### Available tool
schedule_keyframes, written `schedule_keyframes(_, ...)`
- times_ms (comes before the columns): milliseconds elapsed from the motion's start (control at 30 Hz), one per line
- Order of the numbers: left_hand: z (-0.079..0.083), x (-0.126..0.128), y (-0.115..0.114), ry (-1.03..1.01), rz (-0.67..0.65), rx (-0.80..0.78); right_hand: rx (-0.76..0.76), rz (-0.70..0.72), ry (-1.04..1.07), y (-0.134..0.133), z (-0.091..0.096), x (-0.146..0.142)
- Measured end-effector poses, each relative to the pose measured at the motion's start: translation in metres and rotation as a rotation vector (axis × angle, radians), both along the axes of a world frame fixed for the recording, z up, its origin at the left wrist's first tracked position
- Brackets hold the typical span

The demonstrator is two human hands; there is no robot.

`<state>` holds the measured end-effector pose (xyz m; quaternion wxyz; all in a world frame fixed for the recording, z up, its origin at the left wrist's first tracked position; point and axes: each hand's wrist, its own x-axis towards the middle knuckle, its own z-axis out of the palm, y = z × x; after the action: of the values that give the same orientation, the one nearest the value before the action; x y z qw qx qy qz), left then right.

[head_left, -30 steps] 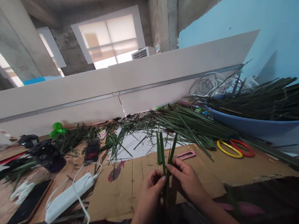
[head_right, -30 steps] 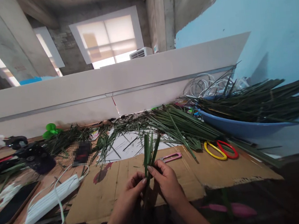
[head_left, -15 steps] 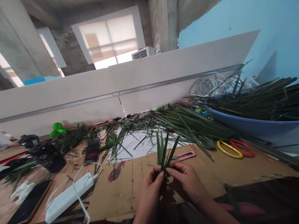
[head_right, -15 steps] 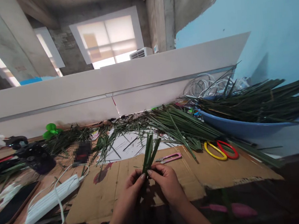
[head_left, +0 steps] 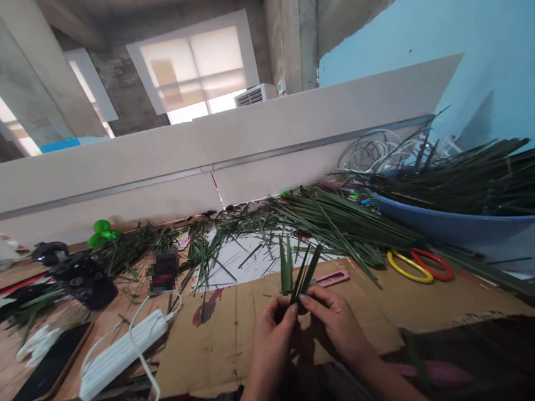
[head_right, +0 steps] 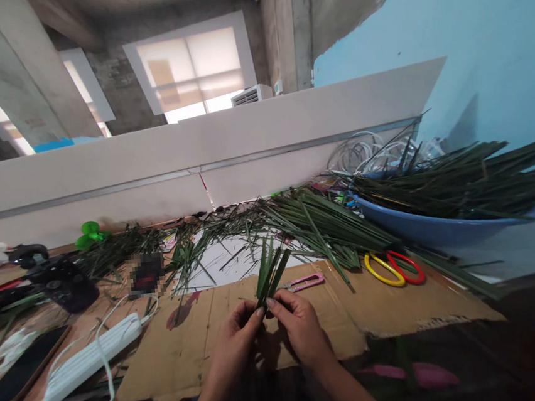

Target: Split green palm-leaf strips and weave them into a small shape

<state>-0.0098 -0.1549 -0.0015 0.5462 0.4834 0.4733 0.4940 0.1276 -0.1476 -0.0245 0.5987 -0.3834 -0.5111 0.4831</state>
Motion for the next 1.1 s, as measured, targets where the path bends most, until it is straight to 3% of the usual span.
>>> schedule_keyframes(233,0.005,-0.001,0.003,-0.022,0.021,0.119,0.013,0.018,-0.007,0.003,-0.003,-0.002)
schedule_keyframes(700,-0.014,-0.010,0.008,-0.046,0.052,0.042,-0.022,0.024,-0.025,0.000,-0.003,-0.004)
schedule_keyframes(1100,-0.009,-0.013,0.007,-0.103,0.029,-0.016,-0.057,0.038,0.073,0.000,0.001,-0.004)
